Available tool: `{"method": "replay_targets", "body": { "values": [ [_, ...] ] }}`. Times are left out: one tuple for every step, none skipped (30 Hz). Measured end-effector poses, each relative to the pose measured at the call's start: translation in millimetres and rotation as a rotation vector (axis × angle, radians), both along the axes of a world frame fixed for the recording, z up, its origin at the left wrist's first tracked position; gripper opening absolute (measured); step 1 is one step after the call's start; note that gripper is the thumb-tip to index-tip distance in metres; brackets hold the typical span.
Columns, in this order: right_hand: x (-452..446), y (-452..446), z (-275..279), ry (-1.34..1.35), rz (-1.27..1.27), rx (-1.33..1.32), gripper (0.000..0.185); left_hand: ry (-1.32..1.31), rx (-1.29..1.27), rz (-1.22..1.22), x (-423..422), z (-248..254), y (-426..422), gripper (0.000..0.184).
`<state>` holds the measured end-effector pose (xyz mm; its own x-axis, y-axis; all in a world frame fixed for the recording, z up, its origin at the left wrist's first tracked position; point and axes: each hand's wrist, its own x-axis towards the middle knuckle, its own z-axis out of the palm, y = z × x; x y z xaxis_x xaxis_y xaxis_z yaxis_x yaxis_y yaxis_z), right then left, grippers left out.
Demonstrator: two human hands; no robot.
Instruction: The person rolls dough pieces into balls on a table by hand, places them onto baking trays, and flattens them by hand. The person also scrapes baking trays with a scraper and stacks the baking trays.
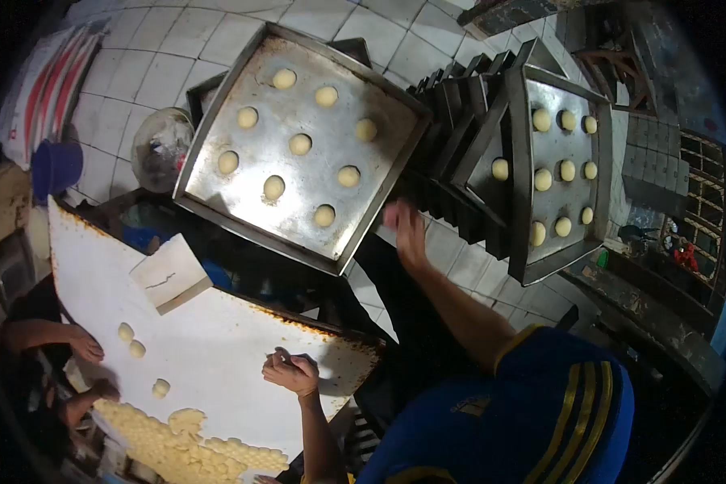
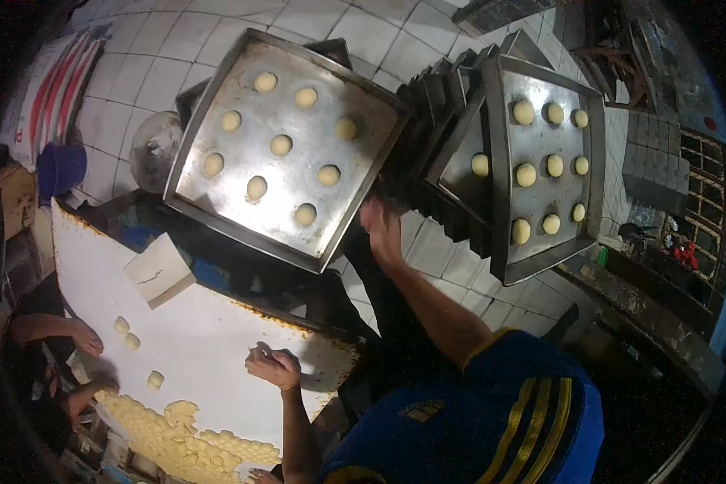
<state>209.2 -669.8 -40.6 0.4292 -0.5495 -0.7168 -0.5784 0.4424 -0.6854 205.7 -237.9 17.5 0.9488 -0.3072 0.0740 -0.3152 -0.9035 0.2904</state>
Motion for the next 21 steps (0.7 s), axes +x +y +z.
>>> {"method": "replay_targets", "body": {
  "values": [
    [-16,17,-12,0.065,0.026,0.048,0.06,-0.014,-0.005,-0.001,0,-1,0,0.038],
    [-25,33,-16,0.13,0.055,0.096,0.062,-0.001,-0.01,0.004,-1,-2,1,0.039],
    [-15,55,-18,0.226,-0.088,0.216,0.064,0.012,-0.014,0.01,-1,1,0,0.039],
    [-6,71,-21,0.324,-0.231,0.337,0.066,-0.012,-0.022,0.014,-1,1,-2,0.041],
    [-6,82,-35,0.314,-0.234,0.338,0.066,-0.022,-0.023,0.01,-1,3,-2,0.041],
    [-7,91,-57,0.127,-0.21,0.427,0.068,-0.016,-0.026,0.01,-1,2,-1,0.042],
    [-5,99,-74,-0.064,-0.183,0.511,0.07,-0.012,-0.031,0.009,-2,0,0,0.044],
    [2,102,-83,-0.088,-0.212,0.556,0.07,0.004,-0.025,0.008,-3,-2,3,0.045],
    [9,103,-78,-0.105,-0.209,0.554,0.07,-0.013,-0.029,0.005,-3,-1,1,0.045],
    [16,106,-72,0.017,-0.261,0.517,0.069,0.0,-0.035,0.017,-4,0,-1,0.045],
    [22,111,-65,0.139,-0.309,0.479,0.07,0.013,-0.039,0.032,-4,2,0,0.045],
    [12,121,-101,-0.038,-0.28,0.335,0.069,0.007,-0.028,0.043,-5,1,1,0.046],
    [19,124,-58,-0.218,-0.429,0.342,0.069,-0.012,-0.033,0.058,-4,5,0,0.046],
    [29,122,-24,-0.264,-0.477,0.313,0.067,-0.027,-0.039,0.049,-4,8,-3,0.043],
    [34,119,-4,-0.317,-0.525,0.287,0.065,-0.048,-0.045,0.039,-1,12,-6,0.041],
    [42,113,17,-0.373,-0.518,0.277,0.066,-0.041,-0.07,0.056,0,16,-7,0.04],
    [48,101,16,-0.437,-0.441,0.2,0.067,-0.069,-0.076,0.072,0,21,-7,0.04],
    [61,93,40,-0.38,-0.436,0.151,0.069,-0.054,-0.082,0.067,-1,22,-7,0.039],
    [75,84,67,-0.325,-0.436,0.096,0.071,-0.039,-0.092,0.058,0,24,-8,0.039],
    [89,75,82,-0.353,-0.429,0.085,0.071,-0.083,-0.096,0.062,1,28,-12,0.037],
    [100,65,95,-0.368,-0.403,0.081,0.068,-0.102,-0.115,0.061,0,30,-11,0.037]
  ]
}}
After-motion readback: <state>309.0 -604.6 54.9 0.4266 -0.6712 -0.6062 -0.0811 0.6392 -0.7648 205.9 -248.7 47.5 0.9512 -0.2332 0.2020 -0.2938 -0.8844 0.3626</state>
